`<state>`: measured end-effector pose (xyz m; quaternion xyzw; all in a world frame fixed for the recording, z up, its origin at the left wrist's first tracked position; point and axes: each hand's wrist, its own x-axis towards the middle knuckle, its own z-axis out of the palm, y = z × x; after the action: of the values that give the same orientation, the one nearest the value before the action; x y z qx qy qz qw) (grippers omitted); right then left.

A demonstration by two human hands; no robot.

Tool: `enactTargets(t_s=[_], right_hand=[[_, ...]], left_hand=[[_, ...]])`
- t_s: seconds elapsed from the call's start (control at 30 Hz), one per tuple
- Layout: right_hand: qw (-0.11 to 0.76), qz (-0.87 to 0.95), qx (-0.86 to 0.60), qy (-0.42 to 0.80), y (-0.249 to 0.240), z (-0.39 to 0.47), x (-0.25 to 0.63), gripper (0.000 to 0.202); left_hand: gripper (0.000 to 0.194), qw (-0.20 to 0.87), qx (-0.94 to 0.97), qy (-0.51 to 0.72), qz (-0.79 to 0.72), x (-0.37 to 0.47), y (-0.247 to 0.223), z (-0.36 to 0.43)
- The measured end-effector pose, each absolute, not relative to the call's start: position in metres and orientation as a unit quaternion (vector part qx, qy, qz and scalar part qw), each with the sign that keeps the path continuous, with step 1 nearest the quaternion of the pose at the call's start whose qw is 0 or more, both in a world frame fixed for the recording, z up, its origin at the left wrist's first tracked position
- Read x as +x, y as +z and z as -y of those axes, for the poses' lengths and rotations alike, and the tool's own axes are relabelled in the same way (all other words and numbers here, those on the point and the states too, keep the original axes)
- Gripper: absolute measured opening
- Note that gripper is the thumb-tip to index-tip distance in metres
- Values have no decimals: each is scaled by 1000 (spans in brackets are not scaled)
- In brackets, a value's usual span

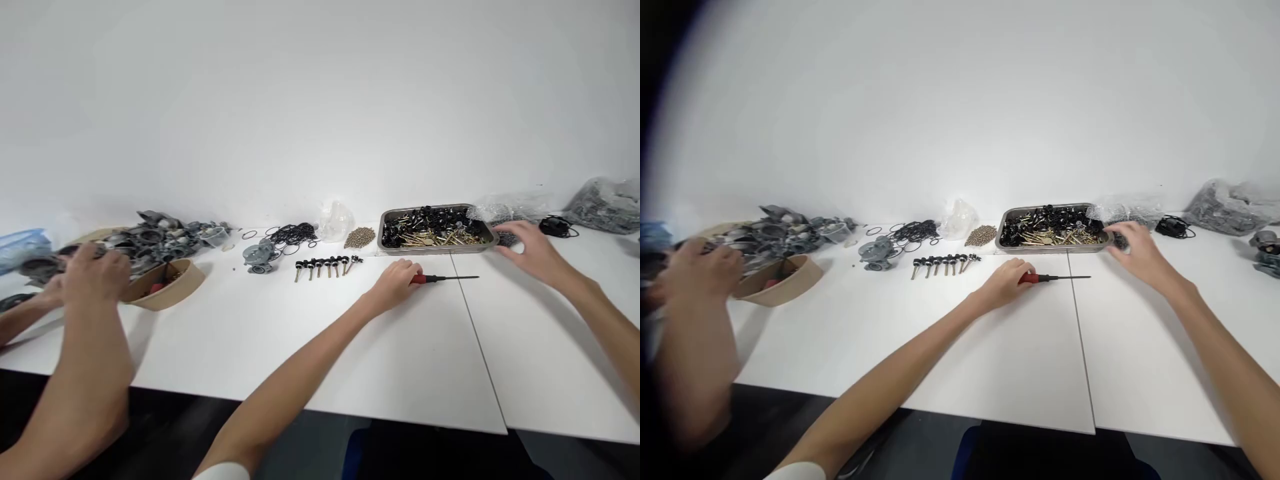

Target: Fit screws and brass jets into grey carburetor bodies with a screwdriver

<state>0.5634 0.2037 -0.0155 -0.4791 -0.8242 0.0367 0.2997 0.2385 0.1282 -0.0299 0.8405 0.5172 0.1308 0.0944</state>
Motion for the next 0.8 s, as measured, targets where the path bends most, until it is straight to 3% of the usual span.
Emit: enactTargets(t_s=[0.13,0.33,0.5,0.8], right_hand=[[361,847,-388,47,-40,-183,533,30],[372,832,-401,91,-55,-173,527,24],[362,828,-413,115,-53,-171,523,26],[326,832,-429,130,-59,-173,523,28]], left_hand=[[21,33,816,147,-558,201,-34,-128],[25,-101,740,65,-662,116,-9,-143],[31,-194,560,138,-794,33,19,-140],[46,-18,389,214,-896,-29,8,-101]])
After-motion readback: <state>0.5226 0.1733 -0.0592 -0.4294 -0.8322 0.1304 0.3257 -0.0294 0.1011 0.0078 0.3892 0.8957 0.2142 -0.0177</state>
